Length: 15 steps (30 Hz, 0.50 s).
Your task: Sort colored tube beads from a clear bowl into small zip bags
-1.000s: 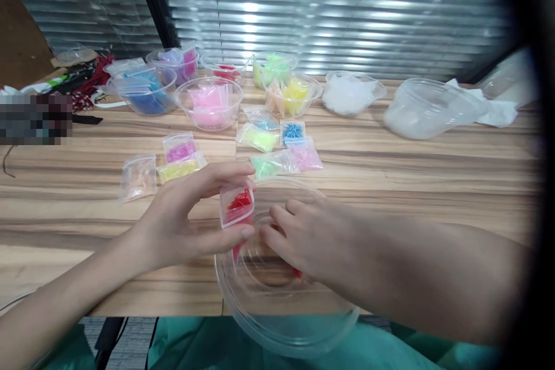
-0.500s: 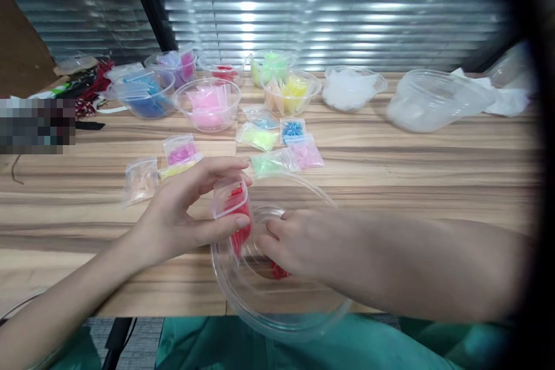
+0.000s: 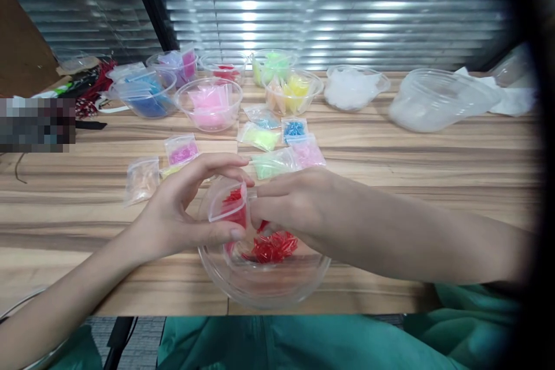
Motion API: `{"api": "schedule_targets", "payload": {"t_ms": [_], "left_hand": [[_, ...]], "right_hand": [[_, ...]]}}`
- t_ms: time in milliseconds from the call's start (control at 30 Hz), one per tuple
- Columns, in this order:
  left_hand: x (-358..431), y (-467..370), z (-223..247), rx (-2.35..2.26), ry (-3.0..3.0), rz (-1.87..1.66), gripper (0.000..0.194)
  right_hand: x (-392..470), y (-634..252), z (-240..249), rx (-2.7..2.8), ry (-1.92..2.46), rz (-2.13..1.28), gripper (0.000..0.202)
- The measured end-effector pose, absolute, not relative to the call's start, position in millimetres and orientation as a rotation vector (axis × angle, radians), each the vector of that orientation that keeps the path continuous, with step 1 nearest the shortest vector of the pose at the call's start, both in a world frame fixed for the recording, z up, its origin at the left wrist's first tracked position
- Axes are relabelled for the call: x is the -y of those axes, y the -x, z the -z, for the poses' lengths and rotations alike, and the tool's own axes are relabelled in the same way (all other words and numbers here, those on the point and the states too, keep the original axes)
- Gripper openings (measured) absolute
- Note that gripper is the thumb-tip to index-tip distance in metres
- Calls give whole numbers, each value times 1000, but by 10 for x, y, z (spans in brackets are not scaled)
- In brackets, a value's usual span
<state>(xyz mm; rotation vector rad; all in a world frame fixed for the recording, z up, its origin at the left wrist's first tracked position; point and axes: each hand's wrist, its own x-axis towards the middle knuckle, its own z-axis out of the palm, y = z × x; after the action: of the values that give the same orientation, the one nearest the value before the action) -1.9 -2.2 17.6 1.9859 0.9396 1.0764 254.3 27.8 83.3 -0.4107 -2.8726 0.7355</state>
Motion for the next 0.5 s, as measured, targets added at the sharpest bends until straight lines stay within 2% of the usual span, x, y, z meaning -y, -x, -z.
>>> {"api": "schedule_targets", "payload": {"t_ms": [367,500], "left_hand": [[67,-33,-250,-833,-1912,-1245,70],[60,-51,-248,-784,-1946,-1280,75]], "right_hand": [[-344,-2500,-779,2849,413,-585,28],[-347,-2506,-769,2775,387,-505,29]]}}
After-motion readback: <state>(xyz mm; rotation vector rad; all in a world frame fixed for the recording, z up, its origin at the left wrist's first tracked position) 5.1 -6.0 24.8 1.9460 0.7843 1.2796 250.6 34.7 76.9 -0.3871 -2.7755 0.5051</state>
